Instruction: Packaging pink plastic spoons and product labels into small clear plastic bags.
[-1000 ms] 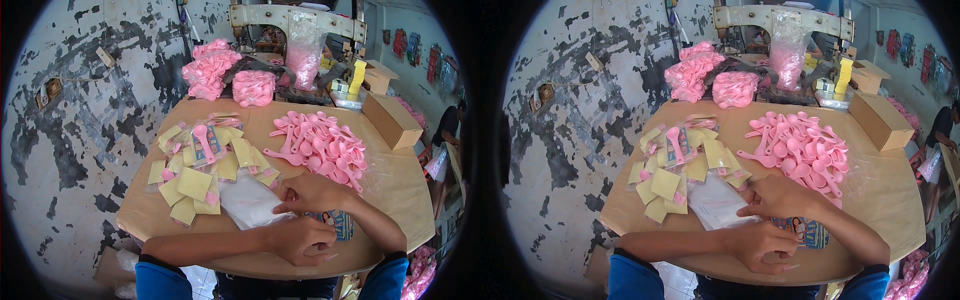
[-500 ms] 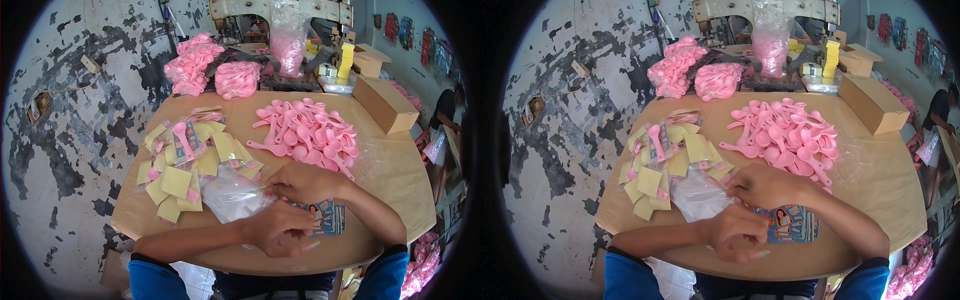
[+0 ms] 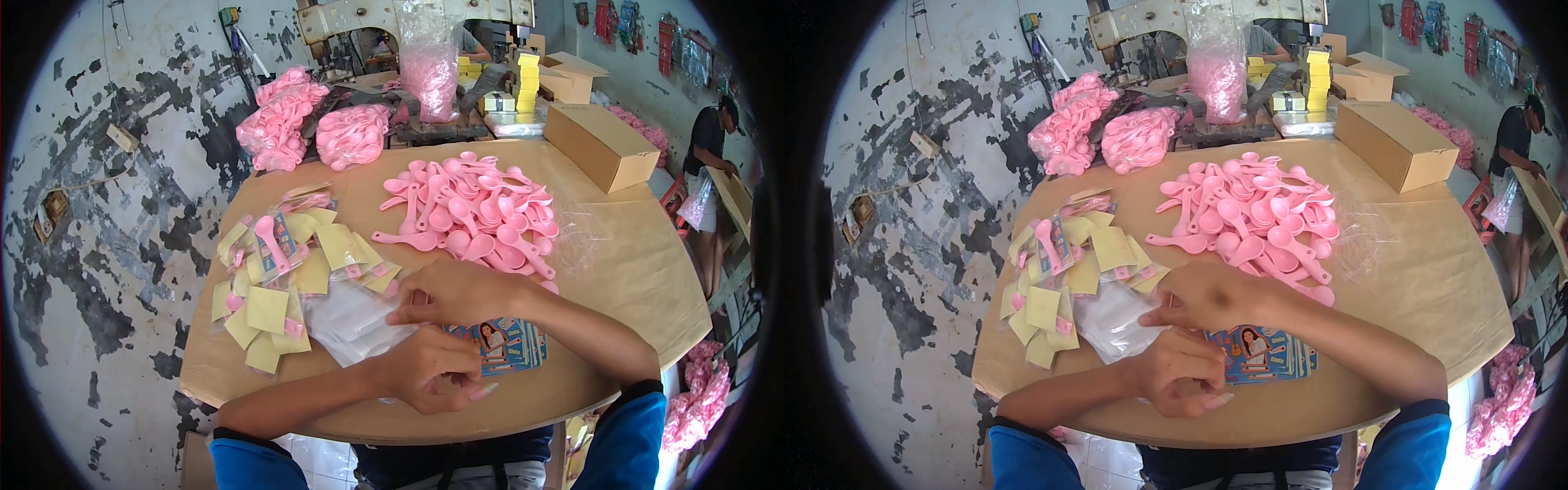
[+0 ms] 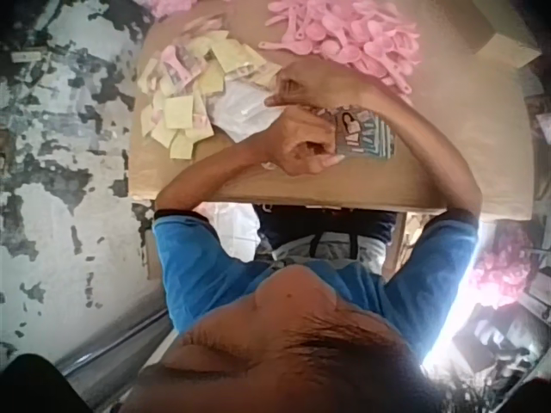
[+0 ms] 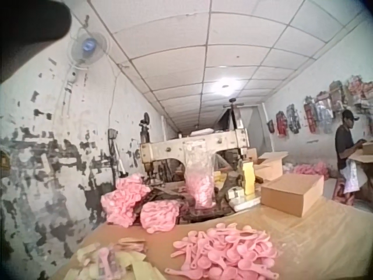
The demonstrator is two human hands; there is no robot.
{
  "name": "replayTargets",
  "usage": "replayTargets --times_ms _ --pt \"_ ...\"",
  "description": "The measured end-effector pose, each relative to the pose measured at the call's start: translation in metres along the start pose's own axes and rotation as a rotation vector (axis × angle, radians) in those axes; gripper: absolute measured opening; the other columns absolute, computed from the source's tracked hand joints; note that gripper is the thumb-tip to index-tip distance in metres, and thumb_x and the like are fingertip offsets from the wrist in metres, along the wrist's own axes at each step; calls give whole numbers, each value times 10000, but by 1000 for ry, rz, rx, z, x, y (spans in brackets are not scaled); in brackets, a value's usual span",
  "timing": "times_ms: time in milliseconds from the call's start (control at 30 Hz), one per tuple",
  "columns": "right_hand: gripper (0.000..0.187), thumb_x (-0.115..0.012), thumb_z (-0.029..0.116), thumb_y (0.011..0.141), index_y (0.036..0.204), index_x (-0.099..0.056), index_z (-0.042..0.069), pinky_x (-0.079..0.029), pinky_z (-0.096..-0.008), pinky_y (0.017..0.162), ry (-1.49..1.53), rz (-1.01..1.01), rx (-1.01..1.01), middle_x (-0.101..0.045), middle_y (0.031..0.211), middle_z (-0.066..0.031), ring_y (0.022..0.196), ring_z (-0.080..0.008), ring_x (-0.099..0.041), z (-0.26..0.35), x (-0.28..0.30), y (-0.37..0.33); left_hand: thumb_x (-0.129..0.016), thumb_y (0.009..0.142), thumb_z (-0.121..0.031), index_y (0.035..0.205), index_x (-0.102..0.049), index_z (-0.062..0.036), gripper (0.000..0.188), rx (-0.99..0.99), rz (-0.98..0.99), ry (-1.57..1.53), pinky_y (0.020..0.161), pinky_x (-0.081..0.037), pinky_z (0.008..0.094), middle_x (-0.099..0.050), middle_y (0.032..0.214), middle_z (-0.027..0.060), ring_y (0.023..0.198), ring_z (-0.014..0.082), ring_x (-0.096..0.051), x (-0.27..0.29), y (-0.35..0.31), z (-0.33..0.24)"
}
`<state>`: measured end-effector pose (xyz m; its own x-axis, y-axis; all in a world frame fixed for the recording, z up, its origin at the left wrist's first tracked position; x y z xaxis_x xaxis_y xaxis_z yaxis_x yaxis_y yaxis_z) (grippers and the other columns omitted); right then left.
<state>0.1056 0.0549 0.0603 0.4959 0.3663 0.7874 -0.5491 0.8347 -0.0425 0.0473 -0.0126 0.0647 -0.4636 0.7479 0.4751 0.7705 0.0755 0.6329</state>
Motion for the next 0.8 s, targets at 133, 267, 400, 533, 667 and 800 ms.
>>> replayTargets --times_ms 133,267,400,533,667,800 --pt "332 -617 283 912 827 -668 -34 -502 -359 610 138 -86 162 -674 750 -170 654 -232 -655 -2 2 2 -677 727 -61 641 -505 -55 193 -11 31 9 450 -359 311 -503 594 38 488 184 -498 -1 0 -3" --pt "220 -591 179 947 994 -693 -10 -518 -326 691 197 -75 183 -693 824 -141 729 -177 -664 4 3 -3 -685 730 -72 645 -509 -55 196 -53 12 -9 453 -367 310 -505 601 39 499 182 -507 -2 -2 -3" --pt "222 -584 174 950 1016 -693 -8 -520 -326 700 117 -75 170 -697 853 -141 742 -196 -667 23 11 -6 -686 734 -76 641 -512 -53 199 -72 23 26 454 -374 308 -508 606 41 504 179 -509 3 -1 -9" --pt "203 -544 117 944 1006 -655 -41 -507 -346 699 169 -178 165 -661 811 -188 732 -234 -656 23 13 -9 -679 729 -64 631 -508 -53 198 -57 -12 15 447 -373 302 -499 596 35 496 178 -501 7 1 -12" --pt "213 -504 108 966 1065 -636 -26 -501 -365 735 108 -239 205 -654 926 -207 822 -270 -651 37 36 -18 -662 727 -50 628 -503 -55 187 -87 -51 -23 429 -361 299 -490 584 33 479 171 -488 13 5 -22" --pt "210 -521 156 992 1072 -623 -9 -486 -293 739 47 -255 156 -653 866 -102 756 -171 -610 35 58 -31 -654 714 -37 624 -497 -55 182 -56 -52 -41 420 -356 296 -483 577 47 476 176 -491 11 5 -23"
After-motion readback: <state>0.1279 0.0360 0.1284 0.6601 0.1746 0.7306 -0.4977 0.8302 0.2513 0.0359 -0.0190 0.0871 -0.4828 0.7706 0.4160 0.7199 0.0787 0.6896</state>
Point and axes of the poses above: each hand's wrist, its own y-axis towards the middle knuckle, its own x-axis out of the back of the hand, z = x × y, the point moved 7 cm from there along y, towards the middle knuckle
